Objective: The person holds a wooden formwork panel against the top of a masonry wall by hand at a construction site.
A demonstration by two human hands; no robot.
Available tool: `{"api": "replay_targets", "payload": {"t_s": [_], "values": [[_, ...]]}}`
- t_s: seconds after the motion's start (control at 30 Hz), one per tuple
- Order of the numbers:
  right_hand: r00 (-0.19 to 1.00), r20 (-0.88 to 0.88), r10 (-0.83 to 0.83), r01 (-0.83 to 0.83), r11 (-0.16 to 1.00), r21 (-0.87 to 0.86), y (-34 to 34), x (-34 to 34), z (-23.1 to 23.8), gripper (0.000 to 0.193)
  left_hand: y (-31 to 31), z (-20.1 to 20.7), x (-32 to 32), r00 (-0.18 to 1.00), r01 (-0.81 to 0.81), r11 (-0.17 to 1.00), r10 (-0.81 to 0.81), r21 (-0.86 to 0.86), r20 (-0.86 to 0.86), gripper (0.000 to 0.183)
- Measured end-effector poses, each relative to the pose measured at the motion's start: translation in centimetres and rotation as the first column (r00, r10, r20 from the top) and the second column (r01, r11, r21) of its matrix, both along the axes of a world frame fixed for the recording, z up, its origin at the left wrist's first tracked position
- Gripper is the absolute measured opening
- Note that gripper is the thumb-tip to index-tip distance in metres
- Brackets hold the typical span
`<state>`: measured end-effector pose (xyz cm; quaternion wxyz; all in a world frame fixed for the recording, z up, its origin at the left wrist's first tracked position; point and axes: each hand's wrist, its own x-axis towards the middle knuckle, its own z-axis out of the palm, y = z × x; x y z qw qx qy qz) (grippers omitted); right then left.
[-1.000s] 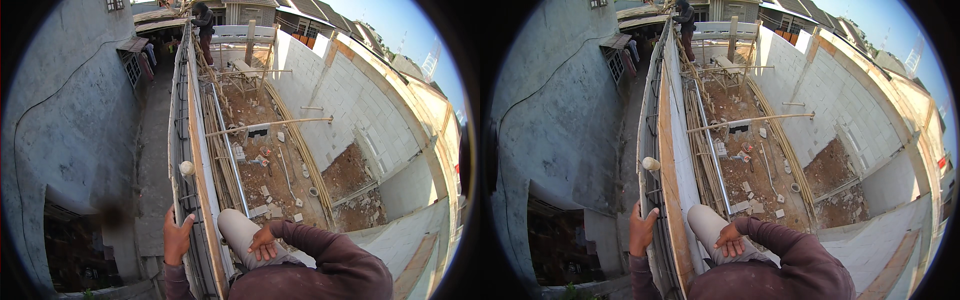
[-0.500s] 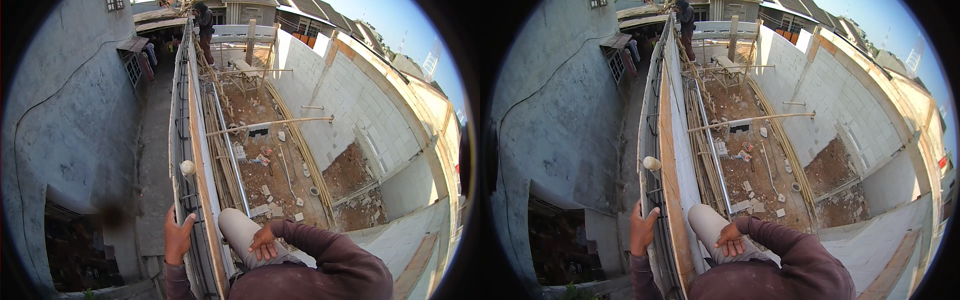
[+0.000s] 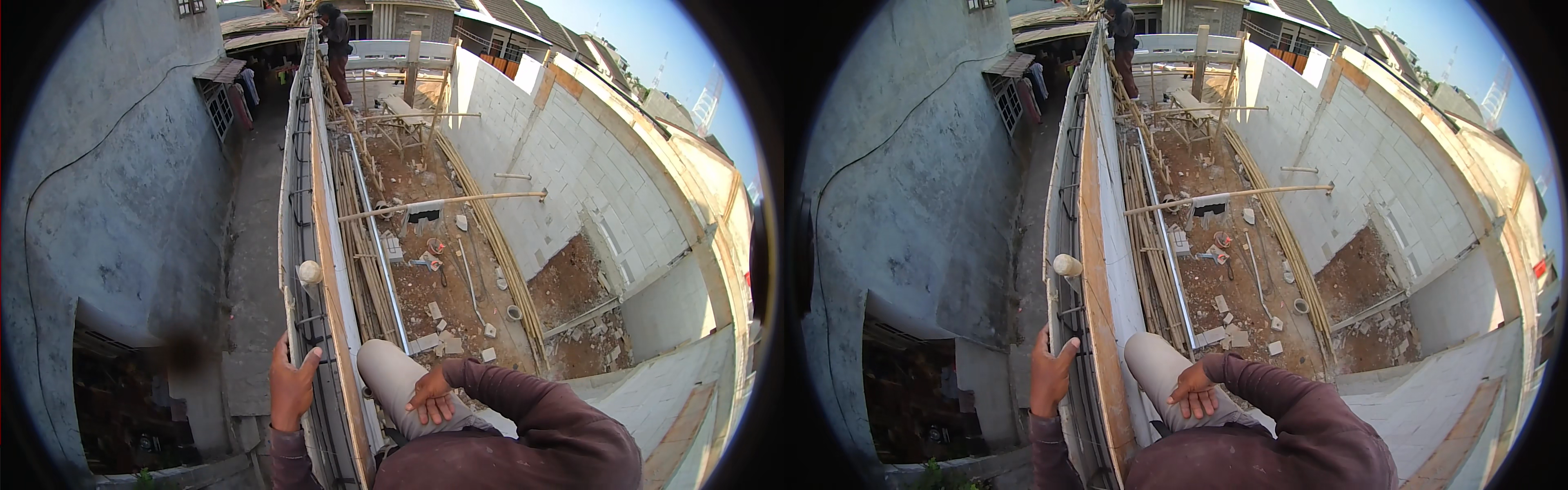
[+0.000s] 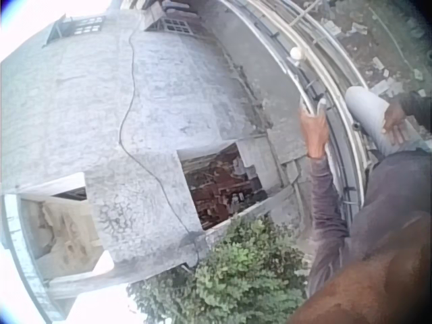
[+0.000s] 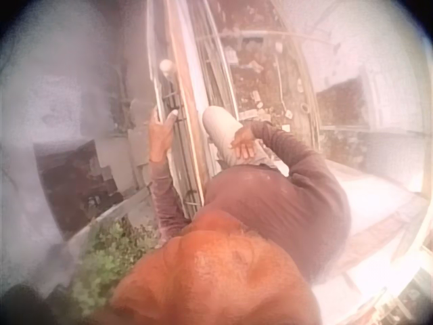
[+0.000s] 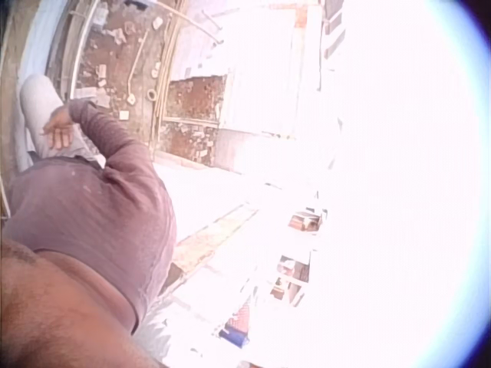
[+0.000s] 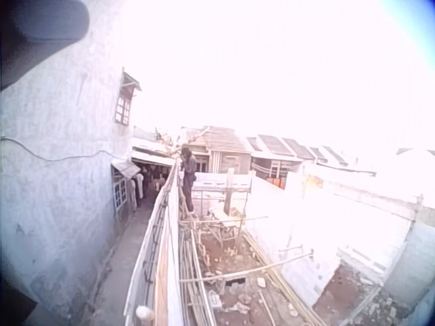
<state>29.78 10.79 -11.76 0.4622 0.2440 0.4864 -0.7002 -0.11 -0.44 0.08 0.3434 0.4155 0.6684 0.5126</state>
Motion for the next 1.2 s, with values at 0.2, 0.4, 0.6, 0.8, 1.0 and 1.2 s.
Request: {"api": "replay_targets", "payload": {"t_s": [0.2, 0.4, 0.6, 0.8, 1.0, 1.2], "values": [[1.000, 0.012, -0.001, 0.001, 1.000, -0.006, 0.02, -0.09, 0.22, 0.069, -0.03, 0.11, -0.02, 1.000, 0.002, 1.000, -0.002, 0.007, -0.029, 0.059], [1.000, 0.006, -0.006, 0.006, 1.000, -0.019, 0.00, 0.03, -0.11, 0.069, -0.01, 0.28, 0.18, 1.000, -0.003, 1.000, 0.003, -0.005, -0.008, 0.059], [1.000, 0.006, -0.008, 0.009, 1.000, -0.022, 0.01, 0.02, -0.13, 0.068, -0.08, -0.22, 0.03, 1.000, -0.001, 1.000, 0.001, 0.004, 0.015, 0.059], [1.000, 0.006, -0.007, 0.007, 1.000, -0.010, -0.03, -0.03, 0.09, 0.067, -0.06, 0.01, 0.15, 0.999, -0.003, 1.000, 0.002, 0.017, 0.038, 0.059], [1.000, 0.013, -0.007, 0.007, 1.000, -0.009, 0.00, 0.08, 0.07, 0.067, -0.04, -0.15, 0.09, 0.999, -0.006, 1.000, 0.006, 0.014, 0.034, 0.059], [1.000, 0.014, -0.003, 0.004, 1.000, -0.016, 0.09, 0.02, 0.00, 0.067, 0.00, -0.49, -0.12, 1.000, -0.008, 1.000, 0.008, 0.016, 0.010, 0.059]]}}
